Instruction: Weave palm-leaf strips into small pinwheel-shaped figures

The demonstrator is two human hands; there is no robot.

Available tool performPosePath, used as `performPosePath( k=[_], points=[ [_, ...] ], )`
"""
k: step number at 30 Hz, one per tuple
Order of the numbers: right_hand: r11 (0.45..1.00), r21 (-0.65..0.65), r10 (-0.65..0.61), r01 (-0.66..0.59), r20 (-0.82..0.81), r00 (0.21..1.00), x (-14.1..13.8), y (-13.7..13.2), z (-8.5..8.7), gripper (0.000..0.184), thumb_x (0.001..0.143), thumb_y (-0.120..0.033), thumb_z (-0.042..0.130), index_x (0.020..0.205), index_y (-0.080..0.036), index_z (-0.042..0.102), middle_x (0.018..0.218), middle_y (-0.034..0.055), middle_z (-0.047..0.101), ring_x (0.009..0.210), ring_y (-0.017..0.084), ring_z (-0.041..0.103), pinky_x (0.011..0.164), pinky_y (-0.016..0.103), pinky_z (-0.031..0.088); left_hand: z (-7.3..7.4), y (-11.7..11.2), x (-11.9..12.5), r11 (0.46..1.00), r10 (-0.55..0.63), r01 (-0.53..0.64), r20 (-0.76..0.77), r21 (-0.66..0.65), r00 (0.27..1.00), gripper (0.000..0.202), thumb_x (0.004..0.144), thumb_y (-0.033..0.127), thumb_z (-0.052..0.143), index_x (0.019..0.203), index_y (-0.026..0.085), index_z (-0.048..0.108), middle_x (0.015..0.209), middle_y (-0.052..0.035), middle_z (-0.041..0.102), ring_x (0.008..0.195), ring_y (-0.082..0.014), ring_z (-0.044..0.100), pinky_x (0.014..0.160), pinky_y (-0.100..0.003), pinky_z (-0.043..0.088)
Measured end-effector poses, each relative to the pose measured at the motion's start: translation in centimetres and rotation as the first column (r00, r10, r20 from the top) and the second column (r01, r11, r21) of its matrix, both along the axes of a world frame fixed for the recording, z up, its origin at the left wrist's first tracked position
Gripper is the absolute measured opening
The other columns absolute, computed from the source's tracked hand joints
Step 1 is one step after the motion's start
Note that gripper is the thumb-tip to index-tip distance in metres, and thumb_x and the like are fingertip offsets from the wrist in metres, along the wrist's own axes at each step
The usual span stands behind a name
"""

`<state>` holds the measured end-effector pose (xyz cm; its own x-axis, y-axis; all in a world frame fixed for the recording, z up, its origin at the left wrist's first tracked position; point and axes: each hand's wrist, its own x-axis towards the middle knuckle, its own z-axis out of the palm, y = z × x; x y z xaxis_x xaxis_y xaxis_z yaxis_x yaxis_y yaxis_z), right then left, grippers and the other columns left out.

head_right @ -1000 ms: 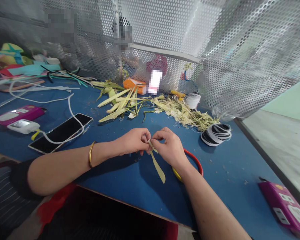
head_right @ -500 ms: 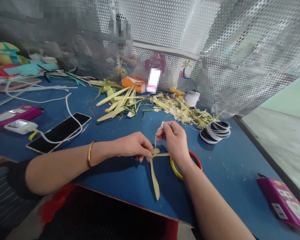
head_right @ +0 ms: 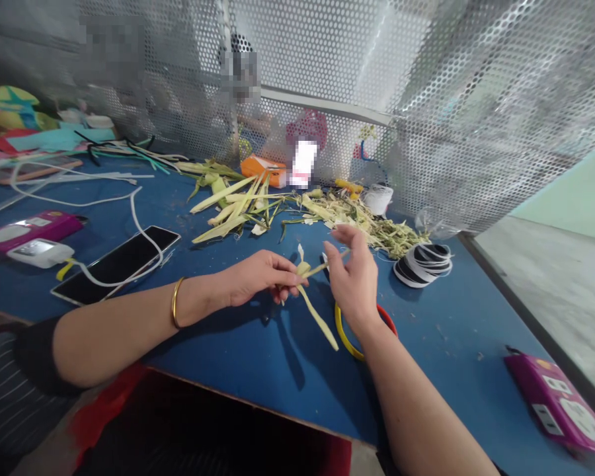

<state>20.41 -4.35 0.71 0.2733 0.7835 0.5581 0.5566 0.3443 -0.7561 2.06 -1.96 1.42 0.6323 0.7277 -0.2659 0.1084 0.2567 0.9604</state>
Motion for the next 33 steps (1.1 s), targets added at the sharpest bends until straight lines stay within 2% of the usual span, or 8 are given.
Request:
performPosePath(
  k=[4, 6, 8, 10, 16, 24, 30, 33],
  points=[
    [0.978, -0.013, -0.204, 0.207, -0.259, 0.944, 0.6, 0.3, 0.2, 0.036, 0.075, -0.047, 0.071, 0.096, -0.019, 0.062, 0.079, 0.0005, 0.06, 0.071, 0.015, 0.057, 0.068, 0.03, 0.046, -0.1, 0.3, 0.1, 0.994, 0.105, -0.103, 0.047, -0.031, 0.993, 0.015, 0.074, 0.027, 0.075, 0.077, 0.012, 0.073, 0.067, -0.0025, 0.066, 0.05, -0.0072, 0.055, 0.049, -0.022, 0.045],
    [0.976, -0.218, -0.091, -0.018, -0.478, 0.874, 0.2, 0.3, 0.4, 0.041, 0.068, -0.053, 0.075, 0.084, -0.018, 0.063, 0.064, -0.0034, 0.054, 0.053, 0.01, 0.047, 0.051, 0.025, 0.039, -0.1, 0.2, 0.1, 0.993, 0.119, -0.119, 0.042, -0.014, 0.992, 0.014, 0.075, 0.026, 0.073, 0.077, 0.012, 0.073, 0.067, -0.0028, 0.067, 0.05, -0.0074, 0.055, 0.049, -0.023, 0.044],
    [0.876, -0.355, 0.042, -0.326, -0.618, 0.785, -0.5, 0.1, 0.4, 0.043, 0.062, -0.055, 0.079, 0.074, -0.017, 0.062, 0.056, -0.0049, 0.051, 0.045, 0.008, 0.041, 0.044, 0.023, 0.032, -0.1, 0.1, 0.1, 0.994, 0.11, -0.11, 0.027, 0.008, 0.994, 0.014, 0.077, 0.025, 0.072, 0.074, 0.012, 0.071, 0.068, -0.0034, 0.067, 0.05, -0.0072, 0.055, 0.048, -0.022, 0.044],
    [0.798, -0.373, 0.126, -0.474, -0.666, 0.735, -1.1, -0.2, 0.3, 0.042, 0.059, -0.051, 0.082, 0.07, -0.015, 0.064, 0.052, -0.0045, 0.052, 0.043, 0.007, 0.042, 0.043, 0.022, 0.033, -0.1, 0.0, 0.1, 0.997, 0.067, -0.067, 0.013, 0.032, 0.998, 0.017, 0.078, 0.026, 0.072, 0.068, 0.012, 0.069, 0.066, -0.0031, 0.067, 0.049, -0.0071, 0.055, 0.048, -0.022, 0.044],
    [0.826, -0.37, 0.03, -0.426, -0.725, 0.688, -1.4, -0.2, -0.3, 0.039, 0.052, -0.043, 0.087, 0.068, -0.014, 0.067, 0.052, -0.0027, 0.058, 0.043, 0.007, 0.049, 0.044, 0.021, 0.039, 0.1, -0.2, 0.2, 0.995, -0.004, 0.008, -0.034, 0.103, 0.999, 0.023, 0.082, 0.025, 0.068, 0.062, 0.013, 0.067, 0.06, -0.0015, 0.065, 0.048, -0.007, 0.056, 0.045, -0.02, 0.039],
    [0.912, -0.316, -0.008, -0.262, -0.65, 0.76, -0.9, 0.3, -0.2, 0.039, 0.055, -0.044, 0.084, 0.08, -0.019, 0.066, 0.065, -0.001, 0.066, 0.053, 0.012, 0.058, 0.049, 0.023, 0.042, 0.1, 0.8, 0.0, 0.954, 0.298, -0.297, 0.049, -0.028, 0.953, 0.017, 0.082, 0.022, 0.067, 0.068, 0.013, 0.067, 0.07, -0.0045, 0.068, 0.053, -0.0072, 0.056, 0.042, -0.022, 0.029],
    [0.669, -0.521, 0.252, -0.531, -0.513, 0.821, -2.6, -1.0, -0.3, 0.032, 0.06, -0.04, 0.079, 0.081, -0.016, 0.073, 0.064, 0.0008, 0.066, 0.059, 0.012, 0.058, 0.058, 0.024, 0.042, 0.4, 1.3, -0.2, 0.928, 0.348, -0.312, 0.179, -0.203, 0.92, 0.016, 0.08, 0.024, 0.069, 0.07, 0.012, 0.068, 0.079, -0.0083, 0.069, 0.063, -0.0102, 0.06, 0.047, -0.023, 0.029],
    [0.629, -0.5, 0.316, -0.596, -0.536, 0.783, -3.4, -1.5, -0.4, 0.032, 0.066, -0.043, 0.077, 0.084, -0.016, 0.075, 0.067, 0.0021, 0.067, 0.061, 0.012, 0.058, 0.06, 0.025, 0.042, 0.6, 1.2, -0.2, 0.942, 0.287, -0.23, 0.231, -0.244, 0.93, 0.008, 0.076, 0.018, 0.07, 0.072, 0.012, 0.071, 0.083, -0.0094, 0.07, 0.066, -0.0103, 0.06, 0.048, -0.023, 0.031]
  ],
)
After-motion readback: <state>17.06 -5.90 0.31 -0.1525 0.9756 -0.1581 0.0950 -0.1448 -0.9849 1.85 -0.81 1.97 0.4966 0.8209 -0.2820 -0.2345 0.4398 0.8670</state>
